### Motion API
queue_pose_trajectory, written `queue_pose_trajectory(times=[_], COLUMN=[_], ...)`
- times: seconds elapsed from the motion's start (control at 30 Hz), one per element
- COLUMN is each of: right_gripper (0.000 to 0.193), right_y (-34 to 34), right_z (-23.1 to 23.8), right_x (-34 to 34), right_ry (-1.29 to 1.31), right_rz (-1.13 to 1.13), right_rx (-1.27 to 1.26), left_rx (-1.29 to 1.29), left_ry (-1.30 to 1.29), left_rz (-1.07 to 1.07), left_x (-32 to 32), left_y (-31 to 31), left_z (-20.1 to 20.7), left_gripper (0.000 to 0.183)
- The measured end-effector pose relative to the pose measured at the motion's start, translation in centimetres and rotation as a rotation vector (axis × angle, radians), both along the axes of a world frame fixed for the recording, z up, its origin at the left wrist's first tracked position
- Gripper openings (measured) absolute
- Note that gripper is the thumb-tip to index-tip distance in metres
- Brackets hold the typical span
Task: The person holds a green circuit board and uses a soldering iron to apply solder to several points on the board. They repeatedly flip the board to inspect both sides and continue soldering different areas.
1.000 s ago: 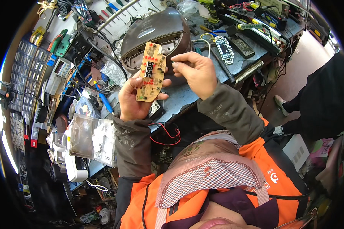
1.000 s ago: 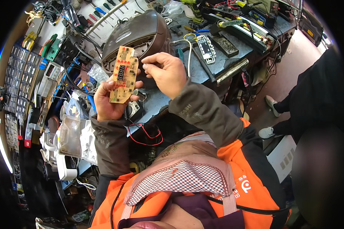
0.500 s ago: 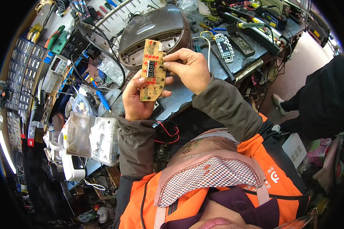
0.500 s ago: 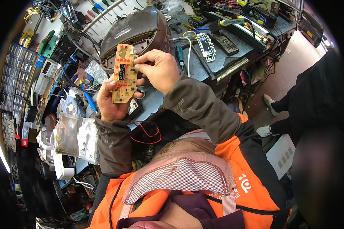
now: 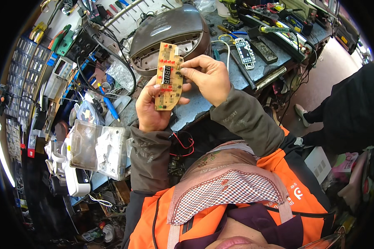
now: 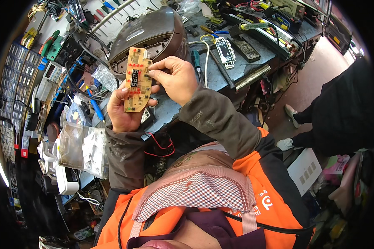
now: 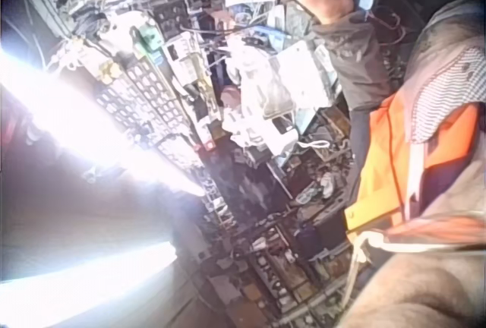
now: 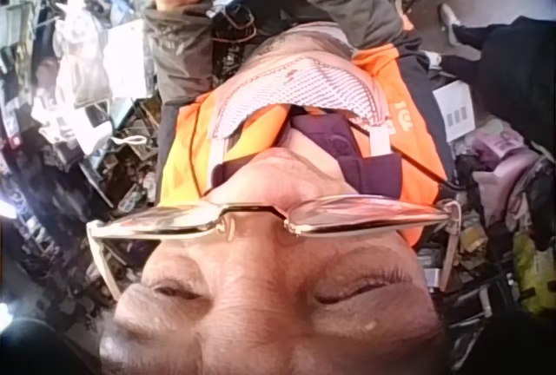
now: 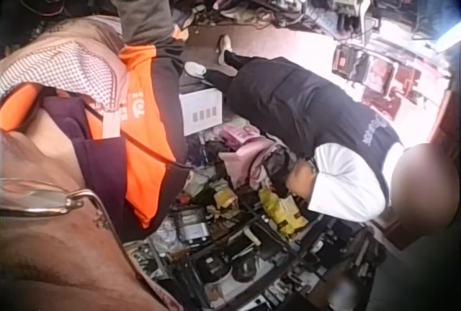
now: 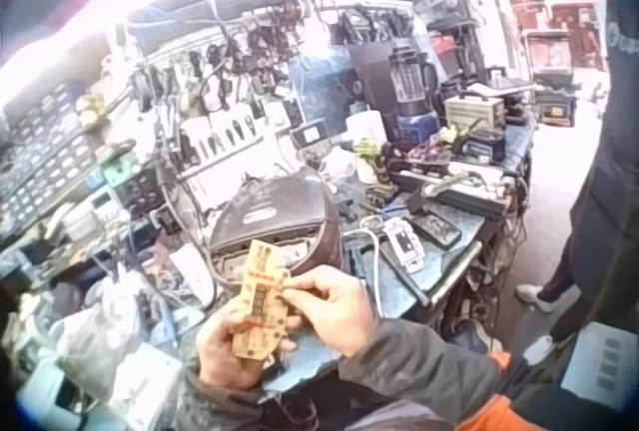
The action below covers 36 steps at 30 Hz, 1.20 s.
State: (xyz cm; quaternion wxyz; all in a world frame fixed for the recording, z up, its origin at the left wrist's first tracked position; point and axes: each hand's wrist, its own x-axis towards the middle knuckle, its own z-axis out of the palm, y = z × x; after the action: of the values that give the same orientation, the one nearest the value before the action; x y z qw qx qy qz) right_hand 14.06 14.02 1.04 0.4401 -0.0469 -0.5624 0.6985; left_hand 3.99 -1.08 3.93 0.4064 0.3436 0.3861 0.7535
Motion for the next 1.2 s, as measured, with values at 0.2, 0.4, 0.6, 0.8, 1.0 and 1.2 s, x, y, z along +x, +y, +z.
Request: queue_pose_trajectory(times=[0.2,0.4,0.6,0.8,1.0,1.2], right_gripper=[0.009,0.015,0.015,0.014,0.013,0.009], right_y=[0.1,1.6,2.8,2.6,1.8,1.6], right_z=[0.5,1.6,2.9,3.3,2.0,1.9], right_x=[0.5,0.8,1.4,1.5,0.8,0.3], right_ry=[-0.04,-0.214,-0.258,-0.295,-0.139,-0.157], right_rz=[-0.082,-0.094,-0.03,-0.06,0.07,0.183], right_rx=[0.164,0.345,0.501,0.557,0.103,-0.228], left_rx=[-0.016,-0.002,0.011,-0.01,-0.006,0.008], left_ry=[0.034,0.052,0.035,0.09,0.03,0.017], left_rz=[0.036,0.004,-0.001,0.032,0.024,-0.028], left_x=[0.4,0.1,0.1,0.5,0.6,0.1], left_y=[0.0,0.1,0.0,0.0,0.2,0.3], left_z=[0.2,0.2,0.5,0.5,0.5,0.2], left_gripper=[0.066,0.059,0.059,0.059,0.059,0.059])
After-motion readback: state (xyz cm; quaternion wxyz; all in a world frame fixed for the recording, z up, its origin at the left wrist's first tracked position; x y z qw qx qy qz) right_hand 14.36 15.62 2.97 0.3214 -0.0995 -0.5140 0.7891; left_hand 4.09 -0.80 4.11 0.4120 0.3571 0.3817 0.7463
